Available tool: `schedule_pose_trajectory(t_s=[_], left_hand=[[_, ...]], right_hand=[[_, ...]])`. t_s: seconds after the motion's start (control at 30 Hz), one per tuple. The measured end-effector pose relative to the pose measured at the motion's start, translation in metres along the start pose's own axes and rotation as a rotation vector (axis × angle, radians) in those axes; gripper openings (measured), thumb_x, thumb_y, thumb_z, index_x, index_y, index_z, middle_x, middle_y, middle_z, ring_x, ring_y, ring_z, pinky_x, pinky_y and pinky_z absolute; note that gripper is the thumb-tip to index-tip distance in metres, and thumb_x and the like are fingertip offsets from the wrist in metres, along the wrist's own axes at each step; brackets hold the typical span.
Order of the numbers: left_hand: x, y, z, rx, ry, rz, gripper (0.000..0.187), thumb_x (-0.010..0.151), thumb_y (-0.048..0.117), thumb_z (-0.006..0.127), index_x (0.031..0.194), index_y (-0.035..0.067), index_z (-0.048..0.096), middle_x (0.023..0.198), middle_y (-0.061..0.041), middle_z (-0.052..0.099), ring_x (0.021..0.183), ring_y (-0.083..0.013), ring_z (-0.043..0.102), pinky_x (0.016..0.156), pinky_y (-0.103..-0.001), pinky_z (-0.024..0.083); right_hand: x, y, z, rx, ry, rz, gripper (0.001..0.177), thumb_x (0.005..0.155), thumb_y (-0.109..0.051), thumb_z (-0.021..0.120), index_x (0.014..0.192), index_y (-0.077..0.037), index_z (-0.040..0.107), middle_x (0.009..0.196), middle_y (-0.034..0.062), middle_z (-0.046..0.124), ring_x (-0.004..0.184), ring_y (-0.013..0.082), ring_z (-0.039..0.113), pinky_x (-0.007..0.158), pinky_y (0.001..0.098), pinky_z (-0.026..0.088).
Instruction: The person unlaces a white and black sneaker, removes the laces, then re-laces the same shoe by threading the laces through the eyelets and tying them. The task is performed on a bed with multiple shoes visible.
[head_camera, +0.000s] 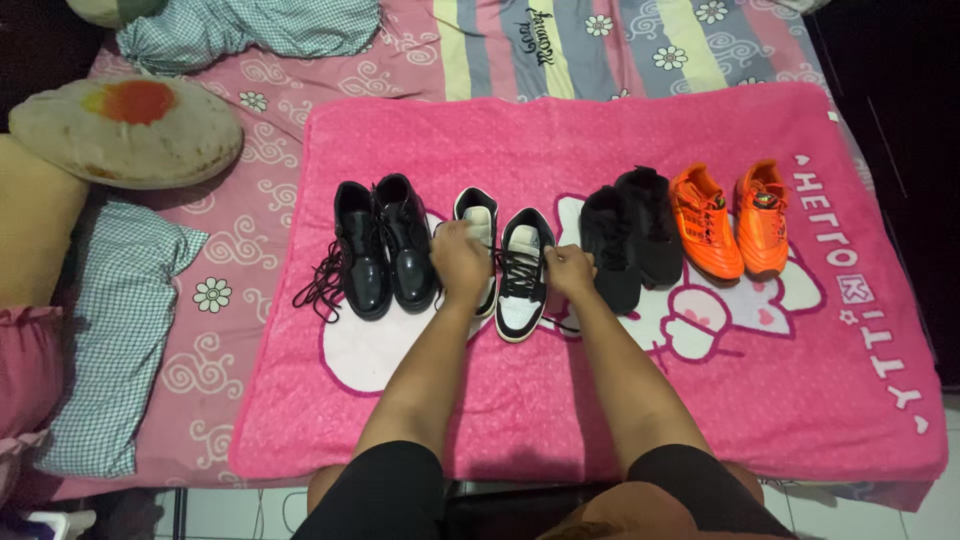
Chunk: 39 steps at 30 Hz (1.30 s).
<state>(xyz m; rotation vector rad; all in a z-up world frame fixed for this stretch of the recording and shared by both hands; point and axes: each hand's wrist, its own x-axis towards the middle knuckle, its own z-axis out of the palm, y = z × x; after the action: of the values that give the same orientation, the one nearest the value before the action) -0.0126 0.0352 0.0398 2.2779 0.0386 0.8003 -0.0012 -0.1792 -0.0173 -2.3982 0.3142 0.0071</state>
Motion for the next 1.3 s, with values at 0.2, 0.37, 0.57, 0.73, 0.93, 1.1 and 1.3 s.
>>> schedule_pose_trajectory(t_s=[0.2,0.37,0.57,0.73,0.93,1.1,1.3], left_hand=[[-0.022,0.041,0.035,-0.089,-0.582,0.247,0.024,0.088,0.006,0.056,0.108,0.002,0.07,0.108,-0.021,0.07,0.099,-0.042,0.066,0.085,-0.051,0.051],[-0.025,0.027,0.061,0.154,-0.739,0.234,0.017,0.09,0.011,0.058,0.097,0.006,0.072,0.106,-0.019,0.071,0.102,-0.0391,0.068,0.088,-0.049,0.054],[-0.017,0.014,0.053,-0.115,-0.423,0.002,0.016,0.094,0.009,0.054,0.101,0.004,0.067,0.105,-0.022,0.069,0.095,-0.0426,0.067,0.081,-0.051,0.053],[0.017,-0.023,0.021,-0.156,0.119,-0.398,0.018,0.102,0.014,0.052,0.105,0.002,0.066,0.102,-0.023,0.069,0.098,-0.041,0.066,0.088,-0.048,0.052],[0.013,-0.052,-0.022,0.11,0.406,-0.411,0.049,0.087,0.011,0.063,0.132,-0.006,0.056,0.128,-0.031,0.057,0.113,-0.0457,0.055,0.094,-0.051,0.044],[-0.046,-0.026,-0.005,0.034,-0.036,0.073,0.053,0.089,0.017,0.072,0.135,-0.002,0.054,0.121,-0.027,0.06,0.117,-0.0442,0.056,0.102,-0.053,0.044],[-0.084,-0.001,0.021,-0.161,-0.495,-0.243,0.055,0.079,0.01,0.076,0.13,-0.002,0.057,0.113,-0.028,0.068,0.108,-0.0439,0.066,0.094,-0.047,0.052]], right_hand=[[-0.005,0.009,0.003,0.055,0.115,-0.187,0.031,0.093,-0.04,0.065,0.089,-0.012,0.078,0.104,0.0071,0.075,0.103,0.0354,0.067,0.092,0.0482,0.049],[-0.01,0.014,0.002,0.079,0.11,-0.225,0.032,0.095,-0.038,0.065,0.087,-0.01,0.079,0.107,0.0073,0.075,0.104,0.035,0.065,0.092,0.0474,0.049],[-0.01,0.014,0.002,0.012,0.073,-0.156,0.034,0.095,-0.04,0.062,0.088,-0.011,0.079,0.112,0.004,0.074,0.113,0.0361,0.057,0.1,0.0488,0.042],[-0.007,0.013,-0.002,0.01,0.057,-0.108,0.035,0.095,-0.041,0.062,0.09,-0.012,0.08,0.111,0.0045,0.074,0.115,0.0361,0.056,0.101,0.0529,0.039],[-0.012,-0.012,-0.007,-0.05,0.152,-0.016,0.033,0.092,-0.039,0.066,0.107,-0.011,0.075,0.116,0.0129,0.067,0.115,0.0362,0.057,0.097,0.0556,0.04],[-0.037,-0.041,-0.004,-0.13,0.435,-0.347,0.034,0.085,-0.026,0.072,0.114,-0.008,0.07,0.111,0.0154,0.061,0.109,0.0378,0.055,0.091,0.0524,0.041],[-0.043,-0.057,0.002,-0.288,0.162,-0.493,0.024,0.078,-0.025,0.075,0.099,-0.013,0.075,0.104,0.0112,0.062,0.103,0.0352,0.053,0.086,0.0506,0.041]])
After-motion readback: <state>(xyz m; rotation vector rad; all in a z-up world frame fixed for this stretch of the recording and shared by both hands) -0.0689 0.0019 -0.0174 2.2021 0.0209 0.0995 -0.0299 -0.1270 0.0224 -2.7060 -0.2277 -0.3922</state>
